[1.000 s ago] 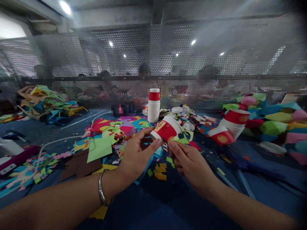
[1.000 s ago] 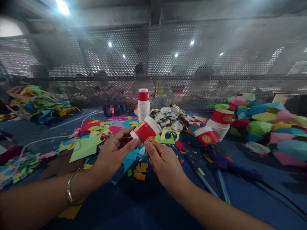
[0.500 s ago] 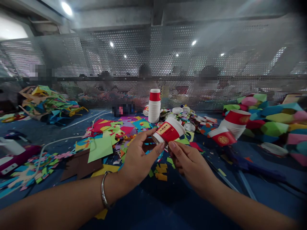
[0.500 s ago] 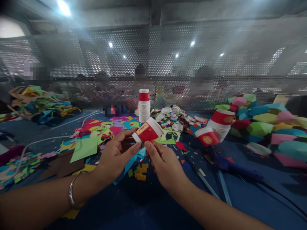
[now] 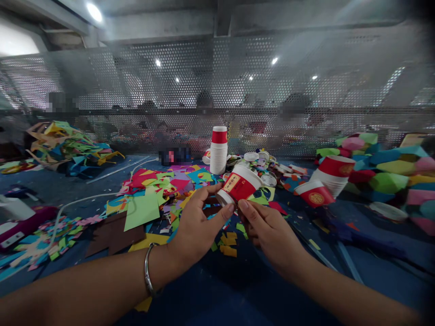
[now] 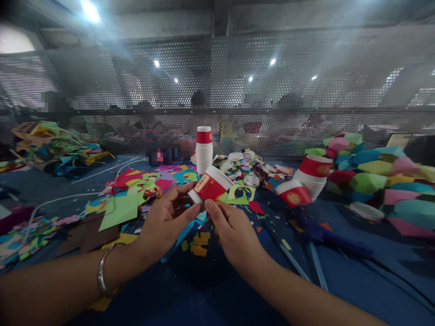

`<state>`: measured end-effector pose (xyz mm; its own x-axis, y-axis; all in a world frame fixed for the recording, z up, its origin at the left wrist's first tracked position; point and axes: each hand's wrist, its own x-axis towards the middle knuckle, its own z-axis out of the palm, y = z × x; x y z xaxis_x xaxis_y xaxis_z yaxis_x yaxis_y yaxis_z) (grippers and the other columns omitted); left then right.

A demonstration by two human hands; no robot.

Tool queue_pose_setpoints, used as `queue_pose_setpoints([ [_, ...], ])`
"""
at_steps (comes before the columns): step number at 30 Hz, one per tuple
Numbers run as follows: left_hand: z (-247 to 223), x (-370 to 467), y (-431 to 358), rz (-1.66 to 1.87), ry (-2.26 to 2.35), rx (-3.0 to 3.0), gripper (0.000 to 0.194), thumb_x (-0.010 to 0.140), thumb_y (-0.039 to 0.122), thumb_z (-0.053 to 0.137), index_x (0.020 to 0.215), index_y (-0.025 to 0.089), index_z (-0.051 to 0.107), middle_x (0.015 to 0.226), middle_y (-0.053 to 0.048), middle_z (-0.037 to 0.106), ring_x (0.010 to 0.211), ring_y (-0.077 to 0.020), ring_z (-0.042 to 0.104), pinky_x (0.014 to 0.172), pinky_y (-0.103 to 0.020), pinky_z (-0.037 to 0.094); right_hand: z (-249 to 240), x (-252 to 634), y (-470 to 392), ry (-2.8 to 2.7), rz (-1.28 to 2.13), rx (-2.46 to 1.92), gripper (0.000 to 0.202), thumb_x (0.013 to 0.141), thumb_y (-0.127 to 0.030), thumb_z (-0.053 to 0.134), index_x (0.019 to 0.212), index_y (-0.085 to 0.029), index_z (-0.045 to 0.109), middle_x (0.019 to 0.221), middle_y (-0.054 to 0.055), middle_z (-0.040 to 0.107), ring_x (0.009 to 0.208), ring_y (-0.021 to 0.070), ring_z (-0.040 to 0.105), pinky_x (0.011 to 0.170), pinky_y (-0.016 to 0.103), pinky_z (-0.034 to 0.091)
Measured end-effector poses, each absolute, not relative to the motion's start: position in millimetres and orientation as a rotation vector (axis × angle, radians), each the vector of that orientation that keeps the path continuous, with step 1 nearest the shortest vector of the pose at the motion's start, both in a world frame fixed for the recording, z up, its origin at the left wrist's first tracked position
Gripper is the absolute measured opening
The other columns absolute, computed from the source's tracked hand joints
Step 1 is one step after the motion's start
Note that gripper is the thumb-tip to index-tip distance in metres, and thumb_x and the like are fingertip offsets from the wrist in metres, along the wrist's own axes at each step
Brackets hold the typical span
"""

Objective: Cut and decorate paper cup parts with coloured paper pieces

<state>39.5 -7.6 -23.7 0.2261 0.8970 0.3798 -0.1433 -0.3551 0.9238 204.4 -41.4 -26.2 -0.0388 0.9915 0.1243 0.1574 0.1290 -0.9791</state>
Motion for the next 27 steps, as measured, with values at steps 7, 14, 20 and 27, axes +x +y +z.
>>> queue_pose_setpoints([
  [7, -21.2, 35.5, -4.9, 1.319, 0.764, 1.600, 0.056, 0.083, 0.036, 0.077, 0.131, 0.015, 0.057, 0.130, -0.017, 0.064, 0.107, -0.0277, 0.069, 0.098, -0.050, 0.056, -25.5, 204.6, -41.9, -1.417, 1.055, -1.224, 0.052, 0.095, -0.069, 0.052, 0.076, -0.020, 0.047, 0.058, -0.008, 0.030, 0.047, 0.0065, 0.022, 0.040, 0.019, 0.019],
  [14, -22.9, 36.3, -6.3, 1.322, 0.757, 1.597, 0.054, 0.082, 0.037, 0.078, 0.127, 0.018, 0.057, 0.123, -0.013, 0.067, 0.104, -0.0246, 0.069, 0.095, -0.044, 0.058, -23.7, 204.8, -44.0, -1.412, 1.063, -1.219, 0.053, 0.094, -0.070, 0.054, 0.075, -0.020, 0.048, 0.058, -0.007, 0.031, 0.048, 0.0072, 0.021, 0.040, 0.020, 0.018],
  [20, -22.6, 34.4, -3.3, 1.349, 0.789, 1.605, 0.052, 0.084, 0.035, 0.075, 0.128, 0.019, 0.054, 0.122, -0.012, 0.065, 0.111, -0.0243, 0.065, 0.097, -0.041, 0.056, -20.3, 207.1, -42.6, -1.343, 1.053, -1.186, 0.054, 0.090, -0.072, 0.057, 0.075, -0.021, 0.047, 0.056, -0.008, 0.026, 0.047, 0.0074, 0.019, 0.040, 0.021, 0.016],
  [27, -14.7, 23.5, 7.9, 1.135, 1.062, 2.031, 0.034, 0.090, 0.030, 0.059, 0.122, 0.022, 0.058, 0.116, -0.009, 0.067, 0.100, -0.0252, 0.064, 0.089, -0.044, 0.052, -16.8, 214.0, -36.5, -1.253, 1.009, -1.148, 0.058, 0.082, -0.076, 0.065, 0.078, -0.019, 0.053, 0.055, -0.010, 0.026, 0.048, 0.0066, 0.020, 0.041, 0.020, 0.017],
])
